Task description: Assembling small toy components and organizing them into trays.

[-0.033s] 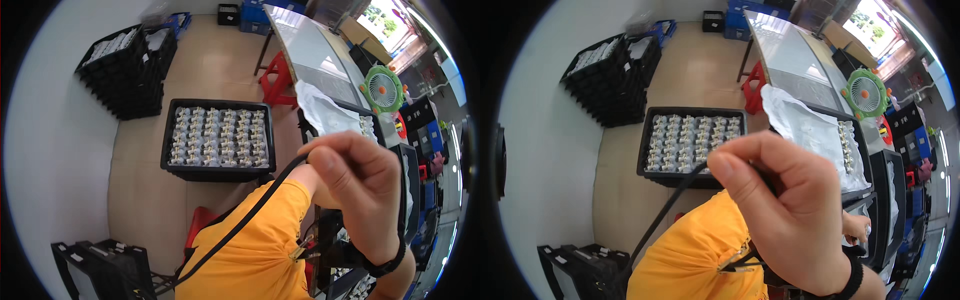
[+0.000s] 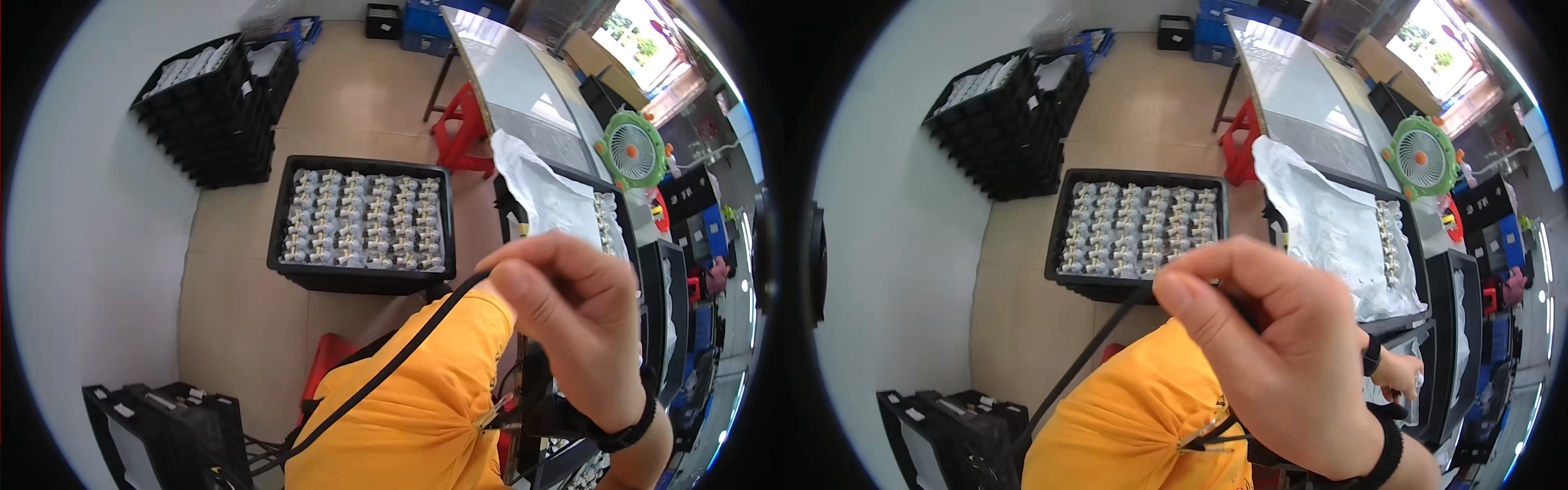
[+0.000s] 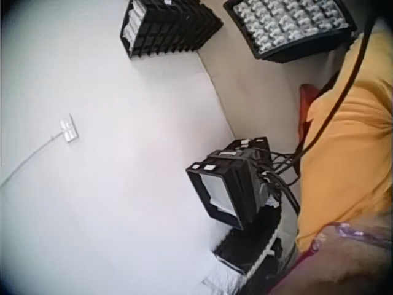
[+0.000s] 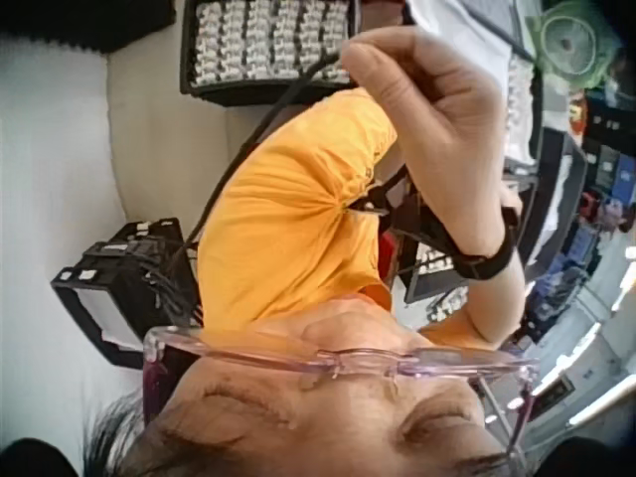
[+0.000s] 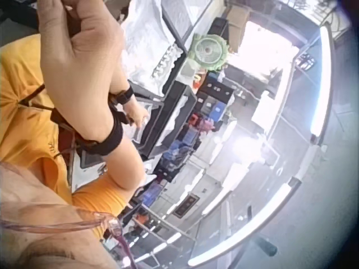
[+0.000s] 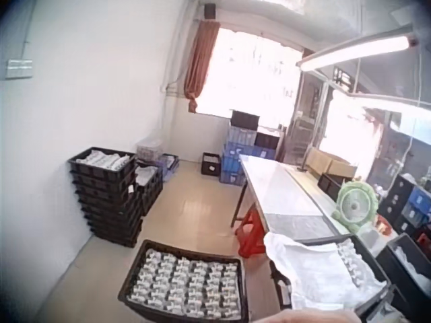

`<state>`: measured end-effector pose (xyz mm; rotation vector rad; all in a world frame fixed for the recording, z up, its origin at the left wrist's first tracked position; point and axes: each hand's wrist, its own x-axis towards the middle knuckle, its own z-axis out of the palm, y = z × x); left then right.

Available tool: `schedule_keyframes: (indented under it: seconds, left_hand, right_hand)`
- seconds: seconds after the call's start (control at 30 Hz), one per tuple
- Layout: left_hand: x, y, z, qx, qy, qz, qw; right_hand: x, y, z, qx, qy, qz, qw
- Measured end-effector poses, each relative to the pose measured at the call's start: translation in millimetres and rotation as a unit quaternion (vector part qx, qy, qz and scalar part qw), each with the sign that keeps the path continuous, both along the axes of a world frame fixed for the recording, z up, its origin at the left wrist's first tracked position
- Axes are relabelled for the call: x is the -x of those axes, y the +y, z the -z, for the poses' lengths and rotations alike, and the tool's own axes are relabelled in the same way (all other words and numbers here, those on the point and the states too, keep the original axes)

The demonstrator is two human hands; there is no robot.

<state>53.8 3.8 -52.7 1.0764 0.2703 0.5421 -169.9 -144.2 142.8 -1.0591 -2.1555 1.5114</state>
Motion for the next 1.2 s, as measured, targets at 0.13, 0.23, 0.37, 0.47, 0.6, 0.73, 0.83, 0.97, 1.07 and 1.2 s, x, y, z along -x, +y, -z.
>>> schedule_keyframes:
  seconds: [0.13,0.23,0.37,0.47,0.6,0.73,0.83,0.97,1.07,1.2]
  left_hand:
    - [-5,4,-1,-0.014,0.015,-0.005,1.000]
    - [-5,3,-3,-0.006,0.001,-0.008,1.000]
    - [0,2,-9,-0.025,0.021,0.010,0.999]
    - [-9,5,0,-0.009,0.023,0.033,0.999]
    - [-11,-4,-4,-0.002,0.021,0.045,0.999]
    - [-12,-8,-6,-0.014,-0.003,0.050,0.999]
    - [-10,-2,0,-0.020,0.013,0.041,0.999]
    - [-5,-4,-3,-0.013,0.013,0.046,0.999]
    - [-2,-2,-5,-0.020,0.015,0.042,0.999]
    - [0,4,-3,-0.024,0.022,0.016,0.999]
  right_hand:
    - [-5,-6,28,0.163,-0.003,-0.179,0.970]
    - [-7,-7,32,0.240,0.029,-0.179,0.954]
    - [-17,-4,25,0.251,0.022,-0.231,0.940]
    - [-30,-8,24,0.172,-0.004,-0.283,0.944]
    - [-46,-8,36,0.051,0.022,-0.344,0.937]
    - [-69,-8,52,0.004,0.035,-0.329,0.944]
    - [-74,-9,55,0.052,0.002,-0.315,0.948]
    - [-94,-4,57,-0.049,0.014,-0.242,0.969]
    - [-100,-3,59,-0.065,0.026,-0.184,0.980]
    - [-108,1,62,-0.033,0.047,0.007,0.998]
